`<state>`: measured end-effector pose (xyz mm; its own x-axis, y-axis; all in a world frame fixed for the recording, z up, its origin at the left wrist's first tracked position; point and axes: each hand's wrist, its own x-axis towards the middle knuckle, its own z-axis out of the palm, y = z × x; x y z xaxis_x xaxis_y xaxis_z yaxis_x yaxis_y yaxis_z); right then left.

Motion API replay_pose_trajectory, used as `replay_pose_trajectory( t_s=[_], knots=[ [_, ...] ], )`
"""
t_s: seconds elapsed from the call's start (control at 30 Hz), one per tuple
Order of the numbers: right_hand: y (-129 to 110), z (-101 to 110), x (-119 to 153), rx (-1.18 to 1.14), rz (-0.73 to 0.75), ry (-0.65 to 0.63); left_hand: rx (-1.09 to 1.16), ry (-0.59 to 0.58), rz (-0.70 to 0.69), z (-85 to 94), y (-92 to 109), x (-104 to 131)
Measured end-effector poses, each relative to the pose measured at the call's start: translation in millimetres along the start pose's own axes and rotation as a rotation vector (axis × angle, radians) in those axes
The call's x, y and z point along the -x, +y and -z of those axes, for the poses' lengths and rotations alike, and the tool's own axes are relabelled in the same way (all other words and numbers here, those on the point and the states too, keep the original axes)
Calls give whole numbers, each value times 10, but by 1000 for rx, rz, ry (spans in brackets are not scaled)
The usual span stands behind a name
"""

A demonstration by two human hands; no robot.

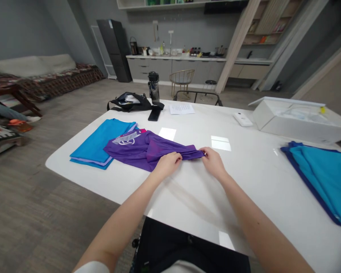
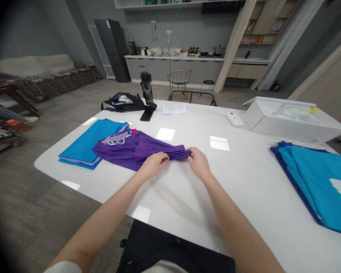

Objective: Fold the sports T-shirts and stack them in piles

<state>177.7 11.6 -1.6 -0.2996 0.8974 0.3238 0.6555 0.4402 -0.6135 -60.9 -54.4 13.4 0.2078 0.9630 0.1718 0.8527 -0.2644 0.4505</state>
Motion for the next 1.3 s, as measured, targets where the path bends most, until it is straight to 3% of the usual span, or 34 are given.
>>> replay_pose_trajectory(
  t_s=[0.1,0.2,0.3,0.37,0.5,0.63,0.67,0.7,0.73,0.83,0.9,0.97,1.03,1.1,1.23,1.3],
  knots=[
    [448,459,162,19,-113,105,32,-56,11,-97,245,-193],
    [784,783,318,0,-202,211,-17,-84,62,-141,410,-320],
    [934,924,444,-56,-280,238,-100,-39,131,-174,502,-336],
    [918,949,504,-126,-322,186,-119,43,181,-216,515,-290],
    [676,1016,592,-434,-320,-50,-132,159,206,-352,433,-174],
    [386,1146,671,-638,-298,-626,-188,180,200,-445,319,-149],
    [346,1149,685,-623,-300,-715,-199,180,212,-452,300,-157],
    [324,1129,695,-579,-301,-725,-205,177,228,-452,285,-168],
    [320,1087,699,-500,-302,-655,-202,168,243,-449,273,-180],
    [381,867,690,-107,-266,-238,-112,94,287,-432,253,-213],
    [433,717,679,104,-212,-141,-19,42,282,-426,259,-221],
    [458,617,670,172,-159,-193,67,43,220,-420,297,-213],
    [450,582,661,138,-121,-265,152,68,90,-397,375,-186],
    [419,607,650,46,-97,-256,253,47,-61,-340,484,-146],
    [353,794,640,-304,-133,-188,550,-260,-263,-151,672,-74],
    [324,920,649,-547,-187,-348,675,-493,-307,-60,701,-53]
  ],
)
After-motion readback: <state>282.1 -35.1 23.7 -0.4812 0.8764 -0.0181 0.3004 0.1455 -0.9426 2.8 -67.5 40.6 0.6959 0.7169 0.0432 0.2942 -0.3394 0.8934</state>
